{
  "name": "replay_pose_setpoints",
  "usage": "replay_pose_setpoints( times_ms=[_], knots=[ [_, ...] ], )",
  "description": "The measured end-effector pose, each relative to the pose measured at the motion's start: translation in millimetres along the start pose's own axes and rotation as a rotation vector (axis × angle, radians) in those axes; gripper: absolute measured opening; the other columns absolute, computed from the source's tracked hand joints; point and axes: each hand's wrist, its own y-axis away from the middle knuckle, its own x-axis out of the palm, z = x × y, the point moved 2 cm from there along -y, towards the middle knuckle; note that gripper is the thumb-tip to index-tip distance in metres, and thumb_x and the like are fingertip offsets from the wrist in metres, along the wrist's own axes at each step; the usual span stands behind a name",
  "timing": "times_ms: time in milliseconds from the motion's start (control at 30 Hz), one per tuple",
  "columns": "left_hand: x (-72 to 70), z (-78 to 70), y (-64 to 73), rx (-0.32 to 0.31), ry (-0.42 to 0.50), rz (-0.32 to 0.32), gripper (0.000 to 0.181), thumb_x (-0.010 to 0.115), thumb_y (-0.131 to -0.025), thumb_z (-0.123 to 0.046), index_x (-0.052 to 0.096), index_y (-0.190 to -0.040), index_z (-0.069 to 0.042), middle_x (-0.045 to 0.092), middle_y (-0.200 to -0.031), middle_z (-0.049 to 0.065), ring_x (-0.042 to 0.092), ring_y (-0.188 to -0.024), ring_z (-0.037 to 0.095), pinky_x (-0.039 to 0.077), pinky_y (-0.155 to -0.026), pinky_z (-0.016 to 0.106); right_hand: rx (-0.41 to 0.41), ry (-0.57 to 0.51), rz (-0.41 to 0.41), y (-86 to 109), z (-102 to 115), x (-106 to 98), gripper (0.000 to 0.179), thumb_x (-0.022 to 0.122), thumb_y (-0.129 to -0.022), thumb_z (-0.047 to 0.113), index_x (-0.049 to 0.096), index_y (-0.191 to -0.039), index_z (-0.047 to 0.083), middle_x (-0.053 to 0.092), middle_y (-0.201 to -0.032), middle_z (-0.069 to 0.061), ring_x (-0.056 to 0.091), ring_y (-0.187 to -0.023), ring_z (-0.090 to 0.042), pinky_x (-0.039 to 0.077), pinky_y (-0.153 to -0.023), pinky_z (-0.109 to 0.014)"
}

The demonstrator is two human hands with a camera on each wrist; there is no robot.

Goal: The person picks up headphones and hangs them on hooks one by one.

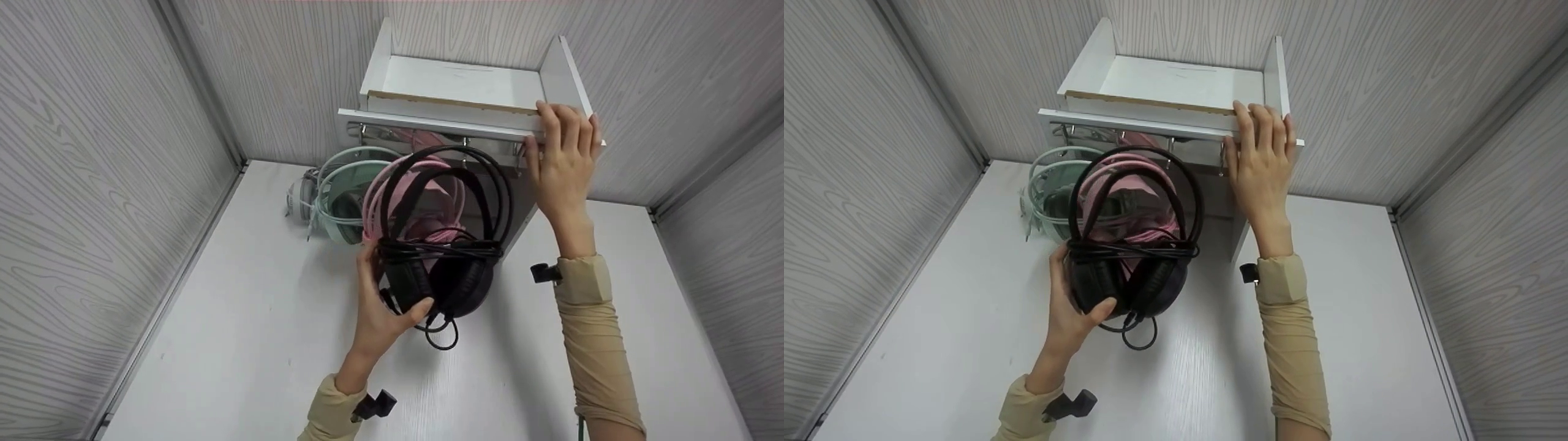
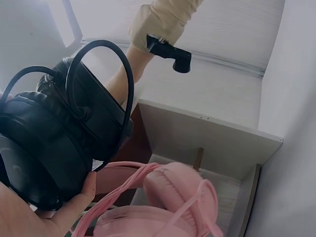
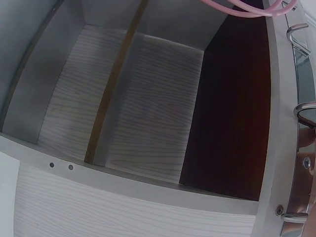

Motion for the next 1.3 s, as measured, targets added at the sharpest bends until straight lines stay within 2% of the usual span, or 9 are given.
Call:
replay_pose_setpoints(
  times_ms=[333,533,667,800,1033,1300],
  knots=[
    [15.7,9.9,5.3,-0.087,0.008,0.018,0.109,0.085,-0.075,-0.038,0.021,-0.154,0.0,0.034,-0.155,0.008,0.038,-0.141,0.026,0.032,-0.114,0.054,-0.008,0.007,0.012,0.1,0,1,0.045,0.046,-0.107,0.034,0.046,-0.149,0.019,0.05,-0.14,-0.01,0.038,-0.137,-0.029,0.009,-0.123,-0.046],
    [24.5,16.5,6.5,-0.091,-0.015,0.001,0.103,0.085,-0.076,-0.037,0.024,-0.154,-0.009,0.036,-0.153,0.009,0.04,-0.139,0.026,0.034,-0.113,0.053,0.007,-0.004,0.022,0.1,-1,-1,0.045,0.046,-0.107,0.035,0.046,-0.149,0.019,0.049,-0.141,-0.009,0.037,-0.139,-0.028,0.008,-0.123,-0.045],
    [29.5,21.1,7.1,-0.092,-0.06,-0.017,0.103,0.086,-0.074,-0.035,0.025,-0.154,-0.009,0.037,-0.152,0.009,0.04,-0.139,0.024,0.035,-0.113,0.049,0.006,-0.005,0.027,0.4,0,-1,0.045,0.046,-0.107,0.036,0.046,-0.149,0.019,0.048,-0.142,-0.009,0.036,-0.139,-0.028,0.008,-0.123,-0.045],
    [34.9,22.6,7.7,-0.091,-0.118,-0.045,0.105,0.088,-0.072,-0.033,0.026,-0.153,-0.008,0.037,-0.153,0.01,0.041,-0.138,0.025,0.037,-0.112,0.051,0.005,-0.006,0.02,0.1,0,-1,0.045,0.047,-0.107,0.035,0.047,-0.149,0.019,0.049,-0.142,-0.009,0.037,-0.139,-0.029,0.008,-0.123,-0.045],
    [45.2,26.2,13.5,-0.108,-0.312,-0.092,0.11,0.09,-0.07,-0.043,0.025,-0.153,-0.014,0.039,-0.155,0.008,0.048,-0.135,0.026,0.047,-0.101,0.055,0.005,-0.005,0.02,0.0,0,0,0.045,0.047,-0.107,0.035,0.047,-0.149,0.019,0.049,-0.141,-0.01,0.037,-0.138,-0.029,0.009,-0.123,-0.046],
    [55.5,32.7,17.0,-0.079,-0.345,-0.099,0.114,0.093,-0.067,-0.041,0.025,-0.152,-0.01,0.038,-0.155,0.01,0.043,-0.139,0.025,0.042,-0.108,0.053,-0.001,0.016,0.014,1.1,-2,1,0.046,0.045,-0.107,0.037,0.046,-0.149,0.019,0.049,-0.141,-0.01,0.037,-0.138,-0.029,0.009,-0.123,-0.046]
  ],
)
